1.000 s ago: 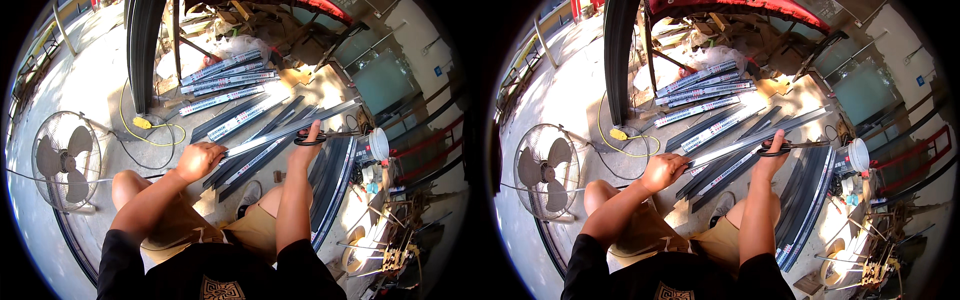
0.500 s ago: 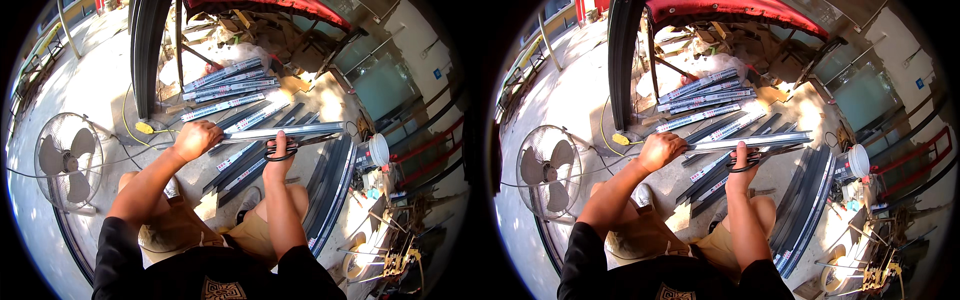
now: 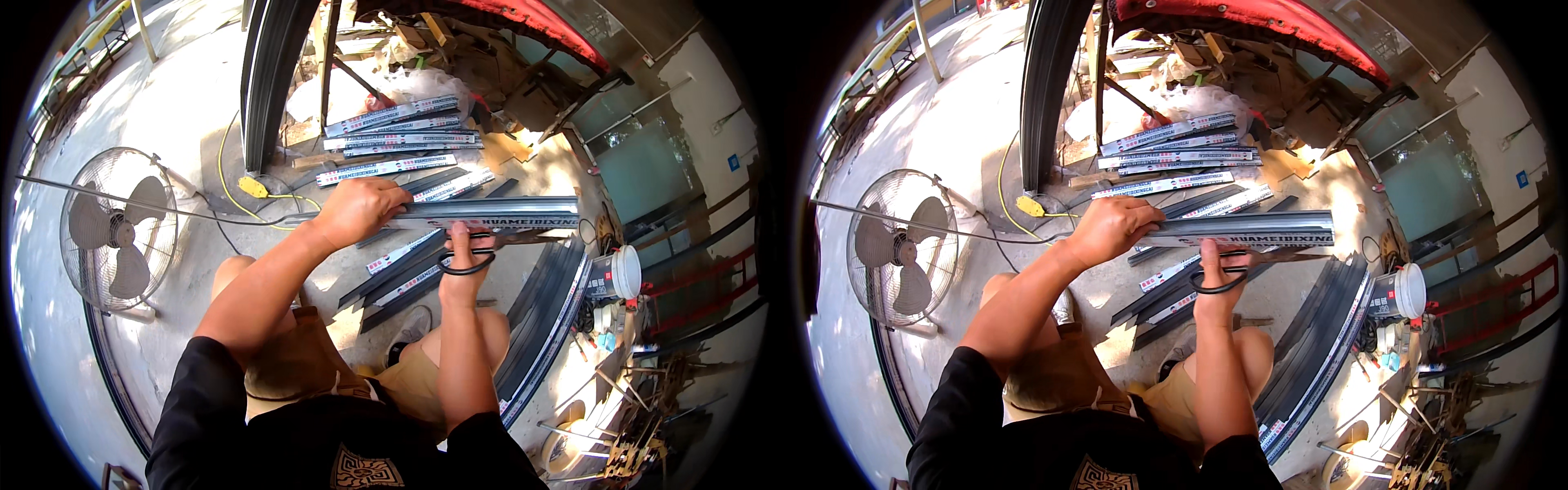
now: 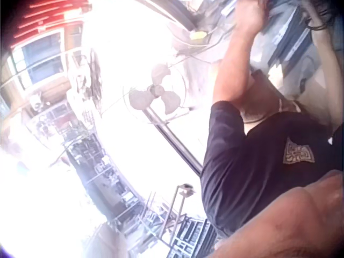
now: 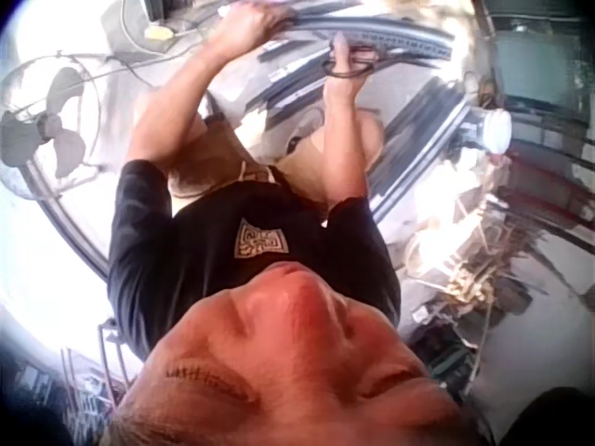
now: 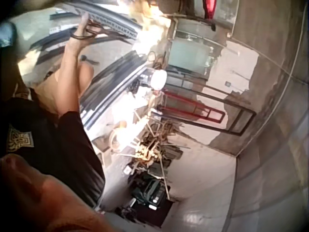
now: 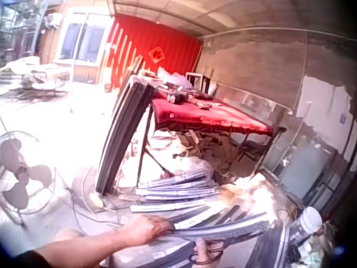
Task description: The person holds and cuts multiple long metal strips using a pair of shears, moving individual strips aside and picking up new ones while seated.
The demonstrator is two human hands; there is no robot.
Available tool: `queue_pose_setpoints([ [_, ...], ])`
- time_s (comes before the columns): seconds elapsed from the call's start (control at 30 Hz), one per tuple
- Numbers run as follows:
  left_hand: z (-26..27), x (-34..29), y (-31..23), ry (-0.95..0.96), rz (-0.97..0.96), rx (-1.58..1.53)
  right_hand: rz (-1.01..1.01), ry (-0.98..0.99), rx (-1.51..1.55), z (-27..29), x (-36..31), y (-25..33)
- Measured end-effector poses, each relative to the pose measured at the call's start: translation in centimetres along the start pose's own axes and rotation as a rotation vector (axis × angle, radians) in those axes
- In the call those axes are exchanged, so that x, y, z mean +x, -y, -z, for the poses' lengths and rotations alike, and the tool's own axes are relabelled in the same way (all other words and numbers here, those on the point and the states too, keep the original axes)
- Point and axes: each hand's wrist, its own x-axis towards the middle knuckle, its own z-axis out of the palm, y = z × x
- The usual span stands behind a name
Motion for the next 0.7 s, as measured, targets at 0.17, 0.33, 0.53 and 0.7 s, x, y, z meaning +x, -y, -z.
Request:
queue_pose_setpoints([
  [0.17,1.4,-0.5,-0.1,0.047,0.026,-0.036,-0.138,0.349,0.353,1.9,1.3,0.8],
  [0.33,3.7,-1.4,1.5,0.088,0.117,-0.148,-0.189,0.396,0.46,0.7,1.4,-0.2],
  [0.53,13.1,-6.3,1.9,-0.249,0.346,0.02,-0.369,0.017,0.349,3.5,4.2,-2.1],
  [0.7,23.1,-15.0,-0.3,-0.719,0.386,0.748,-0.349,-0.252,0.481,7.2,6.0,-0.2],
])
